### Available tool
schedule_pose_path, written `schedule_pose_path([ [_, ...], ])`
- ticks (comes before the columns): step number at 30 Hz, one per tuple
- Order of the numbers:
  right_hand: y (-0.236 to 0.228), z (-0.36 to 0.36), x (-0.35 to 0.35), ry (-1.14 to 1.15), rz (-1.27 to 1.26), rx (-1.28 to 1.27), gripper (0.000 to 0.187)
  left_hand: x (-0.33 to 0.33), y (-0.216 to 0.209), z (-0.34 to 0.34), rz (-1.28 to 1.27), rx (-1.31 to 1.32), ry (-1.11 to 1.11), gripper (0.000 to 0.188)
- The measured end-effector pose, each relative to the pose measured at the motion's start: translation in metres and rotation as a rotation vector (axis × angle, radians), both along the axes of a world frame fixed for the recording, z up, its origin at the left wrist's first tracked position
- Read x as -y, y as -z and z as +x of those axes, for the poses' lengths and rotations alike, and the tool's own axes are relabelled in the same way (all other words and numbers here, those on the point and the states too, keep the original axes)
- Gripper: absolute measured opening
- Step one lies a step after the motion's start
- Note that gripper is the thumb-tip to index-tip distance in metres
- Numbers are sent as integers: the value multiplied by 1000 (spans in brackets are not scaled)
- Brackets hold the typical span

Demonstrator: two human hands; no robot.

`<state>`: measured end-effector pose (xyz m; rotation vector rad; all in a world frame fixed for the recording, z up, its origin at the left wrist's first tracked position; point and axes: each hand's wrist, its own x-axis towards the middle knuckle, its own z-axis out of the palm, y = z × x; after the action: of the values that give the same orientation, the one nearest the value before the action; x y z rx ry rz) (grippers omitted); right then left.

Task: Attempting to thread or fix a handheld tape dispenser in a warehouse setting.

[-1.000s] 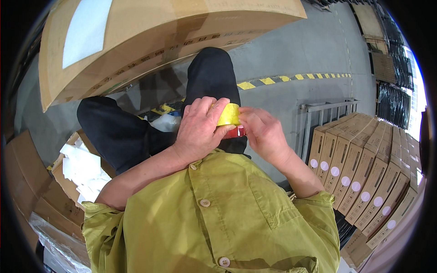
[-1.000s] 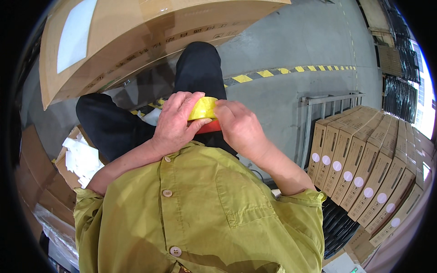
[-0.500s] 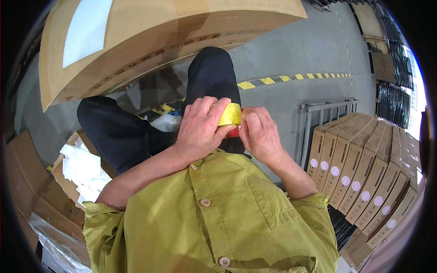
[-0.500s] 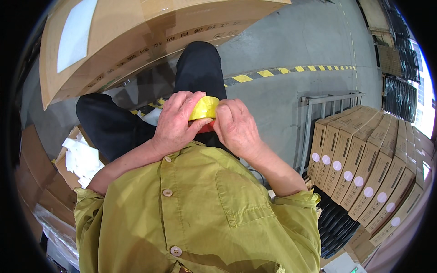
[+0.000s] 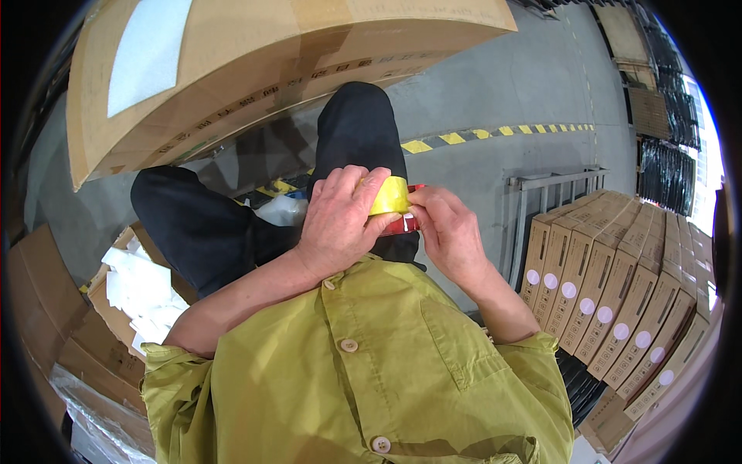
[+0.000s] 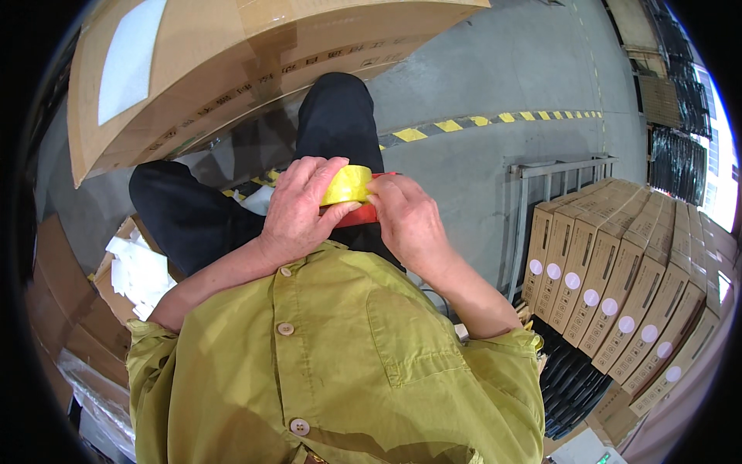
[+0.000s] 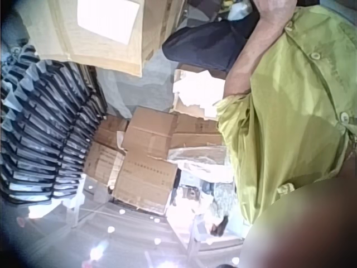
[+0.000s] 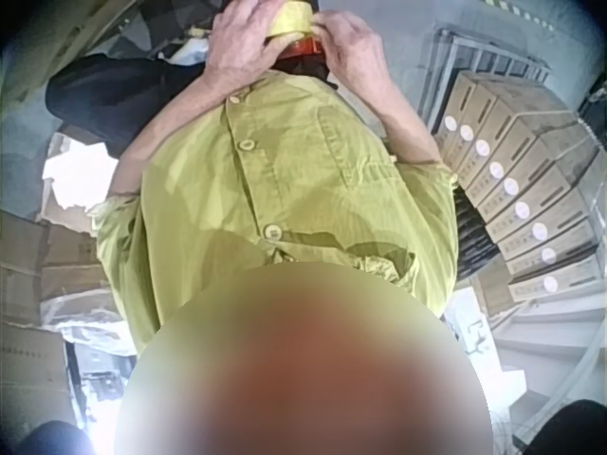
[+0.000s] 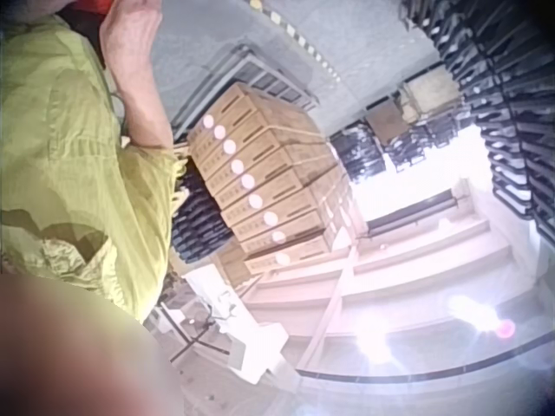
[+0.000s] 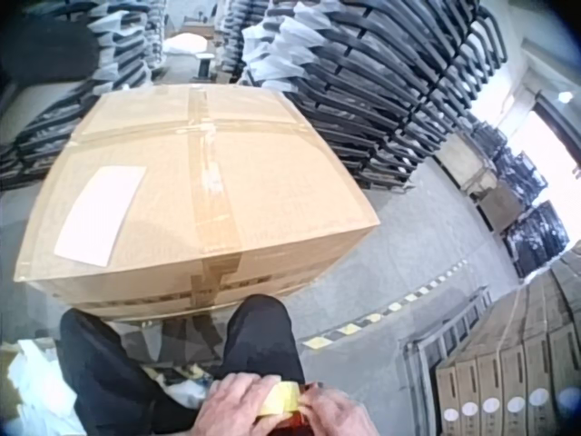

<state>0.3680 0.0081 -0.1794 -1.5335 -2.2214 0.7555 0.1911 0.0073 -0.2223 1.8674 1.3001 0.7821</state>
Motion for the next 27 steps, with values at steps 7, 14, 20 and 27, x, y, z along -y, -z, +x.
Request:
schedule_pose_path([
  [7,-4,2,-7,-262,234,231,24,0,0,0,9,14,16,51],
  [14,4,3,-18,-369,277,204,19,2,3,0,25,9,-15,51],
  [20,10,3,-13,-211,226,51,15,0,3,0,27,13,-14,51],
  [27,0,10,-12,-152,42,2,19,-1,2,0,2,2,-4,51],
])
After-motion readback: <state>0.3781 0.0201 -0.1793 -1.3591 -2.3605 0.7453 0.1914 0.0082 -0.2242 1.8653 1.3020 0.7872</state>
